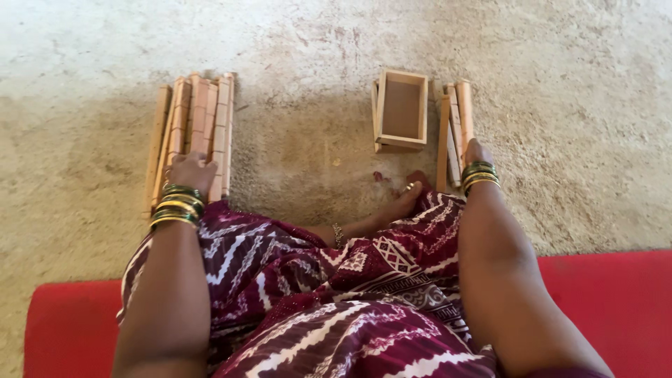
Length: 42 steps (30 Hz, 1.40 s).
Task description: The person sits on a red mat and smooths the surface of wooden slats using a small abrasive block. They handle the slats one at a time, rubbing the block along the length of each piece, then placing the finished slat aside.
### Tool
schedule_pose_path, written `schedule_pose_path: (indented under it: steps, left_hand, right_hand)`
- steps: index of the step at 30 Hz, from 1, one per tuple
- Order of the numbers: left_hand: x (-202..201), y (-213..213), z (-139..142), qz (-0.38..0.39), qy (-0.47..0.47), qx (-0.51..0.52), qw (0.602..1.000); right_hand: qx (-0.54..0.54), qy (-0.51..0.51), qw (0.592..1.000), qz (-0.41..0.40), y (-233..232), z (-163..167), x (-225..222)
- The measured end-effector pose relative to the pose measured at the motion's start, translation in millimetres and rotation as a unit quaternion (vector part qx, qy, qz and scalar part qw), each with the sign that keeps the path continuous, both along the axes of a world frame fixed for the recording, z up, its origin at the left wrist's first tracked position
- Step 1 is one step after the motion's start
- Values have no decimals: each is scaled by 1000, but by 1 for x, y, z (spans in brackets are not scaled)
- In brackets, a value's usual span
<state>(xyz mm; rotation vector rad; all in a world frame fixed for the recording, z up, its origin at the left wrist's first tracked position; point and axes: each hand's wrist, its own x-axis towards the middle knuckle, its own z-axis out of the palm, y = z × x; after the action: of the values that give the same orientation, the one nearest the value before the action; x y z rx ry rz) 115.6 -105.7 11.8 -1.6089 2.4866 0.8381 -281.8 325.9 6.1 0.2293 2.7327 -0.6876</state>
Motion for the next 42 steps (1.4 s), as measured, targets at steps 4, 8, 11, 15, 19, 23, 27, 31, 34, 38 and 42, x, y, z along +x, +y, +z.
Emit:
schedule_pose_path:
  steps: [4, 8, 11, 15, 19, 23, 27, 31, 34, 38, 42]
  left_hand:
    - [-12, 14, 5, -20, 1, -125, 992]
    - [-27, 42, 5, -82, 226, -36, 970]
    - [-43, 76, 4, -18, 449, 278, 849]
    - [-46, 107, 5, 95, 554, 488, 668]
    - [-36, 106, 0, 37, 575, 545, 609]
    - [-26, 108, -6, -97, 549, 555, 617]
    - [-18, 117, 10, -189, 463, 645, 578]
    - [-13, 128, 27, -187, 289, 684, 643]
    - [-13, 149, 15, -238, 185, 510, 806]
    - [-20, 159, -17, -220, 201, 519, 801]
    - [-25, 155, -38, -190, 216, 543, 789]
  right_hand:
    - [-12, 39, 999, 11, -12, 16, 8]
    - [22, 228, 956, 181, -36, 26, 43]
    - [1, 231, 919, 319, -55, 24, 86]
    - [71, 272, 829, 484, -70, 13, 133]
    - [-18, 408, 727, 551, -73, -4, 151]
    - [46, 325, 776, 538, -74, -16, 144]
    - [0, 386, 767, 513, -73, -13, 134]
    - [-51, 425, 718, 549, -71, -7, 133]
    - [28, 378, 730, 569, -79, -5, 139]
    - [83, 314, 720, 614, -98, -4, 158]
    - [136, 276, 647, 698, -112, -4, 192]
